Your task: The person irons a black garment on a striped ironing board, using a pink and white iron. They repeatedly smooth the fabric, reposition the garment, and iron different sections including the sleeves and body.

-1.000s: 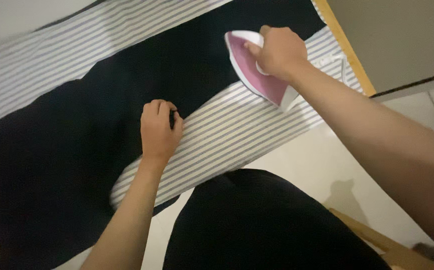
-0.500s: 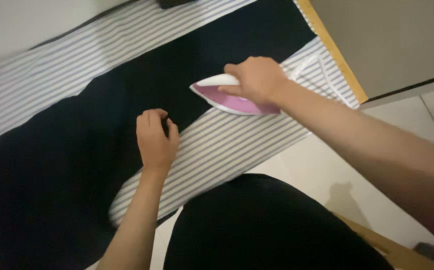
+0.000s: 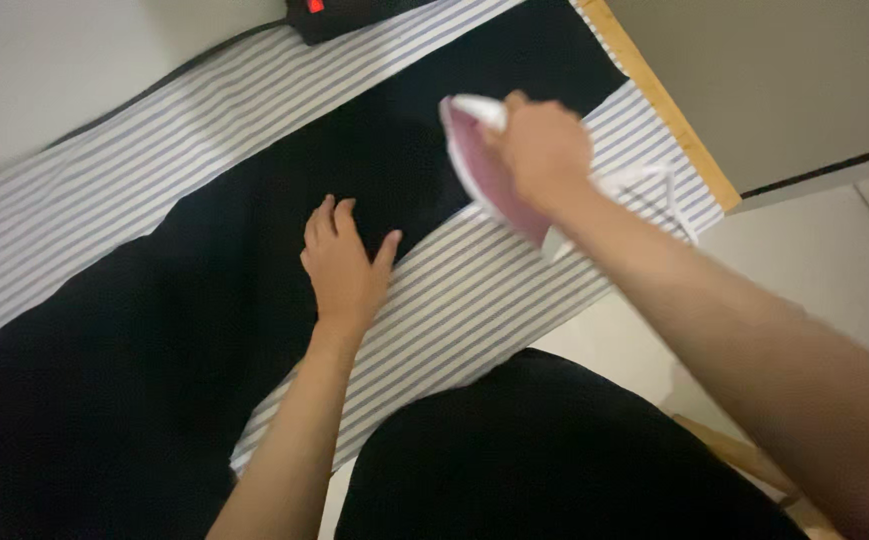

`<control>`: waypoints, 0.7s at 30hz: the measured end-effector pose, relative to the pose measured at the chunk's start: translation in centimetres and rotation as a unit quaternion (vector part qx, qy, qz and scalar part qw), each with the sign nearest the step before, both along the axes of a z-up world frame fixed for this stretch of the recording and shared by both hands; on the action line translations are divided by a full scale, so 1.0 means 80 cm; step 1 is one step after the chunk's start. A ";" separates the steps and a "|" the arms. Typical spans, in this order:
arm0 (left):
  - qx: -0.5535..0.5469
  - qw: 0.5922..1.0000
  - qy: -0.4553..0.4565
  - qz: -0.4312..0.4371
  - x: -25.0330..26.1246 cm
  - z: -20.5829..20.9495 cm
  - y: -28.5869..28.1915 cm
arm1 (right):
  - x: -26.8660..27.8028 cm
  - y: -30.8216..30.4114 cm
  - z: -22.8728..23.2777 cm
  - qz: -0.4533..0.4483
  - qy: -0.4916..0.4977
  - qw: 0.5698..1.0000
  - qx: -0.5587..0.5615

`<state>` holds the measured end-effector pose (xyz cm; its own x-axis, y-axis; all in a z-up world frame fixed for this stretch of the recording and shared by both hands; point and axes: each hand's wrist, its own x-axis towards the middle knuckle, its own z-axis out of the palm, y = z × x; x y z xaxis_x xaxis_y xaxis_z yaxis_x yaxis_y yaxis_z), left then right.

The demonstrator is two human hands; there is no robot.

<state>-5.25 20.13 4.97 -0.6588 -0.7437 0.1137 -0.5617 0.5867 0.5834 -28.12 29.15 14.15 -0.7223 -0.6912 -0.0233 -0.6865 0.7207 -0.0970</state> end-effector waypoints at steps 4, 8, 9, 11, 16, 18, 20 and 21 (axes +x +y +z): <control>0.033 0.984 -0.171 0.026 -0.020 -0.006 0.000 | -0.083 0.008 -0.029 -0.050 0.035 0.998 -0.019; 0.027 0.988 -0.150 0.032 -0.020 -0.009 -0.001 | -0.157 0.016 -0.053 -0.098 0.068 0.991 -0.054; 0.039 0.989 -0.138 0.028 -0.018 -0.008 -0.003 | -0.174 0.019 -0.059 -0.066 0.083 0.992 -0.064; 0.053 0.991 -0.122 0.017 -0.015 -0.008 -0.006 | -0.207 0.024 -0.075 -0.002 0.115 0.990 -0.083; 0.013 0.996 -0.085 0.003 -0.005 -0.016 -0.002 | -0.253 0.016 -0.098 -0.008 0.005 0.996 -0.088; 0.005 0.998 -0.062 -0.002 0.011 -0.014 0.003 | -0.235 0.009 -0.074 -0.054 -0.084 0.992 -0.080; 0.001 1.000 -0.028 -0.014 0.036 -0.009 0.010 | -0.197 0.004 -0.037 -0.078 -0.133 0.987 -0.048; -0.001 1.000 -0.013 -0.019 0.050 -0.006 0.013 | -0.173 0.006 -0.023 -0.048 -0.115 0.991 -0.045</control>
<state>-1.23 21.18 4.51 -0.6895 -0.7178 0.0973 -0.5540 0.6092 0.5674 -41.92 29.67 12.34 -0.7671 -0.6268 -0.1366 -0.5678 0.7625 -0.3101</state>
